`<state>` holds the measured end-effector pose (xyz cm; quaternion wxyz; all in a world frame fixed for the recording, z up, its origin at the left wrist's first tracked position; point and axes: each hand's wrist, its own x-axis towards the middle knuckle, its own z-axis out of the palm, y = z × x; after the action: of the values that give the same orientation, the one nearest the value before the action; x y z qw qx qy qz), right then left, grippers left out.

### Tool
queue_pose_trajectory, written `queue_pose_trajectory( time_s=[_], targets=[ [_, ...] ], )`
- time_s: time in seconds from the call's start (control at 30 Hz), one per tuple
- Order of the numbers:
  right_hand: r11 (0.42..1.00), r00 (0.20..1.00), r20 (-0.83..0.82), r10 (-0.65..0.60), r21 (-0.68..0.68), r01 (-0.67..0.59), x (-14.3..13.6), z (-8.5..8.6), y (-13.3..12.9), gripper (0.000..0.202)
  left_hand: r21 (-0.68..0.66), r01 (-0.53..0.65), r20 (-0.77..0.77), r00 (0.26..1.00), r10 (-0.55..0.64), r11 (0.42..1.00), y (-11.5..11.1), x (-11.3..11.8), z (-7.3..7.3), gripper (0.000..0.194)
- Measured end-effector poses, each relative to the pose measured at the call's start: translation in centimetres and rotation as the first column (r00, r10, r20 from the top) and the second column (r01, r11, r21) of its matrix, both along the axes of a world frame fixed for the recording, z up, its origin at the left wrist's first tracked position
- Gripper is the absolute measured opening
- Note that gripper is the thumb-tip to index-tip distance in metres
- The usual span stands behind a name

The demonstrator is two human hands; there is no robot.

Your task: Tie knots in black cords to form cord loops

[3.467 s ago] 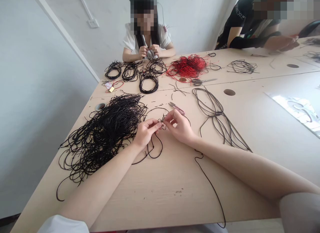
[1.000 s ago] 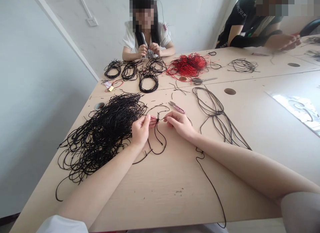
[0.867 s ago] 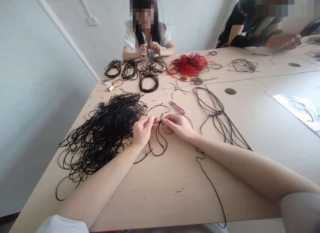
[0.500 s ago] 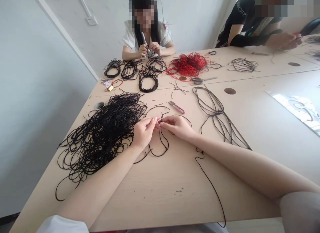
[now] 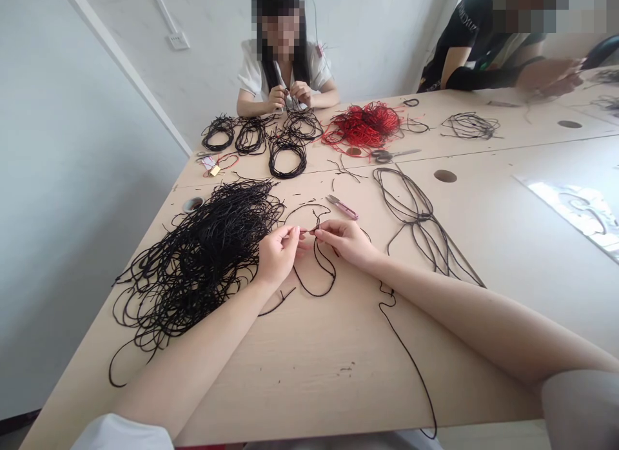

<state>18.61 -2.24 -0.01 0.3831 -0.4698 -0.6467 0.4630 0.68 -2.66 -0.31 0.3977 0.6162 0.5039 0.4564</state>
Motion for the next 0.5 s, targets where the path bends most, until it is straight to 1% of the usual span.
queue_pose_trajectory(
  time_s=[0.13, 0.23, 0.37, 0.5],
  targets=[
    [0.998, 0.998, 0.050, 0.033, 0.054, -0.035, -0.02, -0.28, 0.11, 0.027, -0.033, 0.118, 0.025, 0.993, -0.117, 0.992, -0.44, 0.02, 0.23, 0.038],
    [0.998, 0.998, 0.061, 0.014, 0.053, -0.018, -0.10, -0.44, 0.14, 0.024, -0.006, 0.165, 0.009, 0.986, -0.165, 0.986, -0.70, 0.07, 0.29, 0.036],
    [0.999, 0.996, 0.084, -0.012, 0.035, 0.009, -0.11, -0.51, 0.18, 0.022, -0.008, 0.140, 0.006, 0.990, -0.140, 0.990, -0.48, 0.15, 0.04, 0.035],
    [1.000, 0.997, 0.075, -0.008, 0.021, 0.006, -0.06, -0.54, 0.27, 0.023, -0.105, 0.096, 0.062, 0.994, -0.090, 0.990, 0.00, 0.22, -0.35, 0.032]
  ],
)
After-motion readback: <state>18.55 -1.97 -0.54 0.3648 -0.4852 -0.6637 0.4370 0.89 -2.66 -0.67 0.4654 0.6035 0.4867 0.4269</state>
